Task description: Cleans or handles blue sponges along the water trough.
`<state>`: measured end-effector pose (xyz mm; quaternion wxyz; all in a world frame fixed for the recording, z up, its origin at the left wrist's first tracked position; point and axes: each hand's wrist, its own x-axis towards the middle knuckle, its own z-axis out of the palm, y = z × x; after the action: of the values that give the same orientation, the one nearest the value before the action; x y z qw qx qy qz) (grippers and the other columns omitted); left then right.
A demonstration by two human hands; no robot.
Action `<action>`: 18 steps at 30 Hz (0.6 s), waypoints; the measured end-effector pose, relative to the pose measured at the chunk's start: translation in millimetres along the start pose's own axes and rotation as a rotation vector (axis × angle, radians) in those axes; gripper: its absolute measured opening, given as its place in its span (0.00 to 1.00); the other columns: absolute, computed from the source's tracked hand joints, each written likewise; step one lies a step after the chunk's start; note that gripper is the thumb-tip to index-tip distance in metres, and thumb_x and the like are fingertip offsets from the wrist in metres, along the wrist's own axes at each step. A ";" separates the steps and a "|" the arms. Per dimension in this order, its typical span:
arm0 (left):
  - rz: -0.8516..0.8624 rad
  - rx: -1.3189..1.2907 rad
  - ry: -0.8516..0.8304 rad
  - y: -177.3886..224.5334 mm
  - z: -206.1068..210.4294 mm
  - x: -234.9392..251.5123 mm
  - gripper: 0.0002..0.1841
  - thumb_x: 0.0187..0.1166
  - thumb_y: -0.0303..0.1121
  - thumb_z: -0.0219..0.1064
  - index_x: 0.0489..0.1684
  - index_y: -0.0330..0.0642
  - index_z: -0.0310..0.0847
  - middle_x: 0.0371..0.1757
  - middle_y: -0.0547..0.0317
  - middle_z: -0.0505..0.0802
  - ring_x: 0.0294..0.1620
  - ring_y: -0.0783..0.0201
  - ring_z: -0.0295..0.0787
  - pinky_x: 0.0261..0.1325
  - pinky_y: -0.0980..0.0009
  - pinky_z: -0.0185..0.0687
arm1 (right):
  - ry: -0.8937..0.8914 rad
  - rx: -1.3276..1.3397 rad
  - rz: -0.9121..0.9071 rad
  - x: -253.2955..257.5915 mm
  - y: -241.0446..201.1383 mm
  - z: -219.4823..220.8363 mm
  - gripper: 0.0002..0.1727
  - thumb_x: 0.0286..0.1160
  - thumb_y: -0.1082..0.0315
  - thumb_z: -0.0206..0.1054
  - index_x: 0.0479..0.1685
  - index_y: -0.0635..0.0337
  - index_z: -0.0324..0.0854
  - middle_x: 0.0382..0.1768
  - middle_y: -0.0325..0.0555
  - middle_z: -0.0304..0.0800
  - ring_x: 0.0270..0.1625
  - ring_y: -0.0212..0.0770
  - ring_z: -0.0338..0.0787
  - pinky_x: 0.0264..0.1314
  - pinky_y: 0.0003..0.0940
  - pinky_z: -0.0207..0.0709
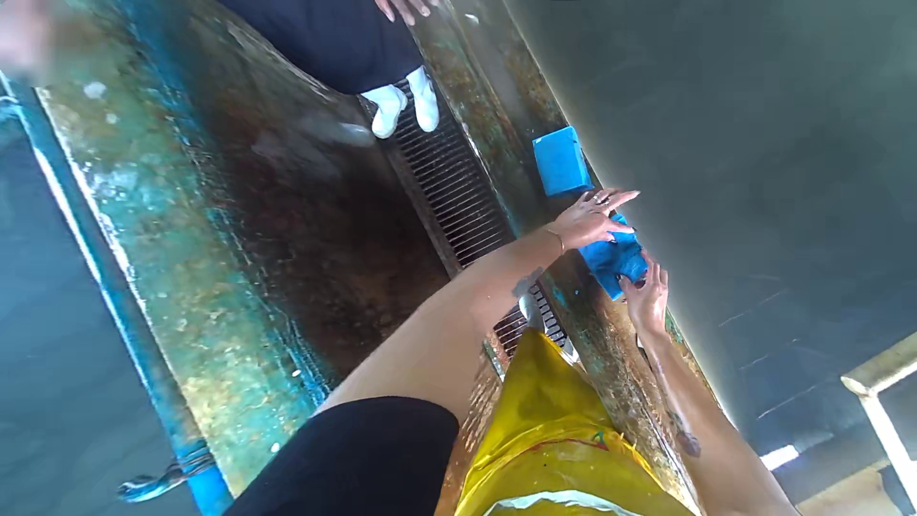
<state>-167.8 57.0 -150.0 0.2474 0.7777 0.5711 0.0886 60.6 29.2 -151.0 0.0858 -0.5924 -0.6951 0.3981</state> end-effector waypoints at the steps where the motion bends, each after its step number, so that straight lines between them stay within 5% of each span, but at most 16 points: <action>1: 0.044 0.044 -0.070 2.6 -4.1 1.8 0.23 0.84 0.47 0.65 0.78 0.74 0.79 0.98 0.62 0.45 0.98 0.46 0.31 0.91 0.37 0.36 | -0.013 -0.022 0.007 -1.5 -1.5 -3.2 0.40 0.69 0.66 0.79 0.85 0.56 0.69 0.67 0.69 0.79 0.59 0.60 0.87 0.62 0.48 0.84; 2: 0.102 0.096 -0.134 1.8 -8.9 3.4 0.30 0.81 0.52 0.67 0.85 0.71 0.72 0.99 0.64 0.39 0.98 0.46 0.22 0.91 0.34 0.25 | -0.018 -0.041 0.007 -1.5 -2.5 -4.8 0.41 0.68 0.65 0.79 0.86 0.56 0.69 0.67 0.70 0.78 0.60 0.60 0.87 0.63 0.48 0.84; 5: 0.183 0.239 -0.249 -11.8 -9.3 2.8 0.54 0.61 0.58 0.81 0.95 0.67 0.55 0.99 0.61 0.39 0.97 0.47 0.19 0.87 0.29 0.07 | -0.004 -0.146 -0.032 -1.0 4.5 -0.5 0.42 0.67 0.58 0.81 0.86 0.52 0.69 0.72 0.70 0.72 0.68 0.63 0.82 0.67 0.50 0.81; 8: 0.155 0.331 -0.283 -24.1 -6.4 14.1 0.53 0.60 0.60 0.81 0.93 0.80 0.53 0.99 0.60 0.37 0.97 0.47 0.18 0.85 0.27 0.04 | 0.088 -0.344 -0.205 6.6 16.9 4.0 0.39 0.67 0.52 0.79 0.81 0.53 0.75 0.83 0.70 0.63 0.78 0.70 0.72 0.76 0.59 0.71; 11: 0.142 0.362 -0.301 -22.6 -4.1 20.3 0.54 0.57 0.62 0.81 0.92 0.87 0.50 0.98 0.63 0.34 0.97 0.48 0.17 0.86 0.28 0.04 | 0.135 -0.457 -0.415 6.1 32.4 8.5 0.37 0.75 0.53 0.73 0.85 0.55 0.71 0.88 0.59 0.63 0.86 0.66 0.66 0.81 0.66 0.62; 14: 0.130 0.335 -0.310 -20.6 -9.8 17.4 0.53 0.57 0.63 0.81 0.92 0.82 0.55 0.99 0.59 0.37 0.97 0.47 0.19 0.85 0.27 0.04 | 0.037 -0.466 -0.532 7.7 18.1 9.7 0.42 0.75 0.64 0.72 0.93 0.42 0.60 0.95 0.52 0.48 0.94 0.62 0.52 0.88 0.74 0.46; 18: 0.124 0.228 -0.224 -18.5 -6.2 4.3 0.54 0.57 0.59 0.83 0.93 0.66 0.59 0.98 0.52 0.39 0.97 0.45 0.21 0.86 0.27 0.07 | -0.142 -0.524 -0.560 17.2 -0.8 9.6 0.45 0.74 0.75 0.70 0.93 0.35 0.59 0.97 0.44 0.42 0.94 0.55 0.54 0.84 0.76 0.52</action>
<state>-184.7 66.9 -154.4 0.2137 0.8396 0.4971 -0.0490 49.5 40.2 -163.0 -0.0116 -0.3525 -0.9123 0.2081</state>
